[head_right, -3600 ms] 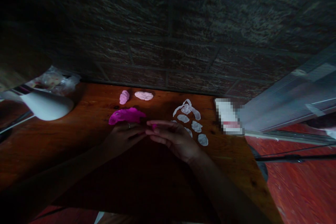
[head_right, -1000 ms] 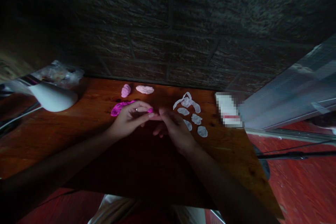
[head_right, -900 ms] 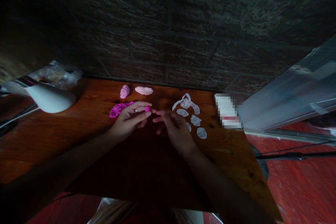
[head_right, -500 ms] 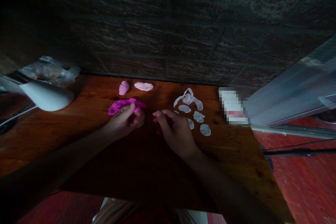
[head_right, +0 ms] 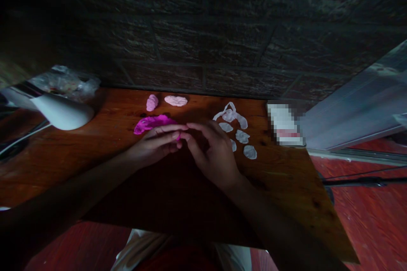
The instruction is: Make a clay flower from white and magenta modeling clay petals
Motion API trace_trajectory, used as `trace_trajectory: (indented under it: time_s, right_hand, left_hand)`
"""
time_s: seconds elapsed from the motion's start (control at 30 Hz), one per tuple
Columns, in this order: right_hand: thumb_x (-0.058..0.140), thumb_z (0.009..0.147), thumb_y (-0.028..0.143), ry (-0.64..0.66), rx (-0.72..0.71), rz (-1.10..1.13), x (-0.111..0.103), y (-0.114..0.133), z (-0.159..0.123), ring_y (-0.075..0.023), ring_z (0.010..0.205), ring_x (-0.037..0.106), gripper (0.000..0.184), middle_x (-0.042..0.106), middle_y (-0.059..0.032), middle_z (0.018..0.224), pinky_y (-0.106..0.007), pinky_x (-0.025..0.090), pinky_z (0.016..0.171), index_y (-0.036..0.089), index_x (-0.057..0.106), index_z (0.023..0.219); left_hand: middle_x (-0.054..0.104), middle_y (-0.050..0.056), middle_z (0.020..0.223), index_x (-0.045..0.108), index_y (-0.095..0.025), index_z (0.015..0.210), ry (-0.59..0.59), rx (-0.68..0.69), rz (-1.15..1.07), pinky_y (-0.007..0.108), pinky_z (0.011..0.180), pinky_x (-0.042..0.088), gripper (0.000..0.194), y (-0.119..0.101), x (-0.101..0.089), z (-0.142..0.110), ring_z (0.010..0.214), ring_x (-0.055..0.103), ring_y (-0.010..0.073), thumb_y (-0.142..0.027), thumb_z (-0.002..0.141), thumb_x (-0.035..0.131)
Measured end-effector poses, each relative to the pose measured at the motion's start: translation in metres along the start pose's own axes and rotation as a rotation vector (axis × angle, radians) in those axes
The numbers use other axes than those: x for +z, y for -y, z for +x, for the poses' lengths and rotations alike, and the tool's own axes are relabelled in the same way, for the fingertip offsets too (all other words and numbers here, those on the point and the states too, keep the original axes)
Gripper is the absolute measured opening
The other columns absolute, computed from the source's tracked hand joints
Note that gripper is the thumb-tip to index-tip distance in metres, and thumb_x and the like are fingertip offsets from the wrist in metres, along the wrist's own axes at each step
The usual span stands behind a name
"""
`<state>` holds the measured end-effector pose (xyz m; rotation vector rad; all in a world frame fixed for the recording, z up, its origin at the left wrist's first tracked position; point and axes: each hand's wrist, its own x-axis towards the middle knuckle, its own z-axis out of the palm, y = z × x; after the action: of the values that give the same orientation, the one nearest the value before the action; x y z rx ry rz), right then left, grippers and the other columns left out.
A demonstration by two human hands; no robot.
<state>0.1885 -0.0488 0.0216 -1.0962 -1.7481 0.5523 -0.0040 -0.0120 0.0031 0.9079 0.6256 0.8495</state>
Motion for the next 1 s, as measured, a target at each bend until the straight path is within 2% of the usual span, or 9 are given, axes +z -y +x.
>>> trace_trajectory:
  time_s: [0.1,0.2,0.3,0.43,0.57,0.7,0.83,1.0]
  right_hand:
    - [0.068,0.091,0.024,0.06,-0.08,-0.016,0.001,0.004,0.0,-0.0215,0.099,0.067,0.023,0.071,-0.0082,0.112,-0.036,0.055,0.083,0.024,0.07,0.113]
    - [0.073,0.088,0.024,0.163,-0.059,0.033,0.004,0.004,-0.001,-0.0197,0.094,0.067,0.033,0.072,-0.0066,0.11,-0.034,0.055,0.081,0.025,0.067,0.12]
    - [0.075,0.087,0.025,0.188,-0.047,0.066,0.006,0.0,-0.002,-0.0187,0.093,0.068,0.037,0.073,-0.0058,0.109,-0.032,0.055,0.081,0.026,0.066,0.123]
    - [0.073,0.088,0.02,0.176,-0.106,0.081,0.007,-0.004,-0.001,-0.0184,0.096,0.067,0.019,0.073,-0.0054,0.107,-0.032,0.055,0.083,0.024,0.071,0.107]
    - [0.073,0.087,0.018,0.145,-0.033,0.158,0.009,-0.004,-0.001,-0.0168,0.09,0.069,0.018,0.072,-0.0047,0.103,-0.03,0.056,0.076,0.022,0.071,0.104]
    - [0.073,0.089,0.021,0.123,0.021,0.225,0.009,-0.003,-0.003,-0.0164,0.089,0.07,0.017,0.074,-0.0045,0.103,-0.031,0.057,0.079,0.022,0.072,0.105]
    - [0.069,0.091,0.015,0.088,-0.088,0.194,0.005,-0.001,-0.002,-0.0173,0.104,0.071,0.023,0.074,-0.0056,0.114,-0.034,0.058,0.091,0.025,0.074,0.111]
    - [0.062,0.095,0.014,0.071,-0.255,0.044,0.002,-0.001,-0.001,-0.0176,0.108,0.071,0.028,0.074,-0.0064,0.121,-0.035,0.06,0.092,0.027,0.074,0.116]
  left_hand:
    - [0.077,0.001,0.079,0.079,-0.019,0.086,-0.064,0.027,-0.017,0.019,0.065,0.054,0.025,0.005,0.0,0.001,0.071,0.07,0.0105,-0.029,0.067,0.092]
    - [0.076,0.001,0.078,0.075,-0.017,0.082,-0.093,0.025,-0.031,0.023,0.067,0.056,0.032,0.01,0.001,0.002,0.069,0.071,0.0124,-0.032,0.062,0.094]
    - [0.076,0.001,0.083,0.073,-0.016,0.087,-0.068,0.037,0.039,0.023,0.07,0.057,0.032,0.012,0.004,-0.001,0.073,0.072,0.0129,-0.034,0.068,0.091]
    - [0.077,0.005,0.087,0.073,-0.013,0.086,-0.039,0.044,0.13,0.021,0.071,0.057,0.028,0.011,0.008,-0.004,0.079,0.072,0.0129,-0.039,0.08,0.082]
    - [0.077,0.008,0.088,0.073,-0.012,0.087,0.0,0.01,0.078,0.023,0.064,0.058,0.036,0.007,0.006,-0.004,0.072,0.07,0.014,-0.047,0.082,0.079]
    - [0.077,0.008,0.093,0.078,-0.014,0.099,0.101,-0.013,0.042,0.021,0.065,0.058,0.03,0.002,0.003,-0.004,0.077,0.071,0.0141,-0.039,0.082,0.08]
    - [0.077,0.006,0.095,0.079,-0.018,0.103,0.149,0.032,0.038,0.02,0.065,0.058,0.026,0.003,0.002,-0.005,0.08,0.072,0.0145,-0.033,0.082,0.081]
    - [0.075,0.005,0.079,0.076,-0.015,0.092,0.109,0.076,0.074,0.021,0.059,0.057,0.026,0.009,0.005,-0.004,0.071,0.07,0.0143,-0.04,0.088,0.074]
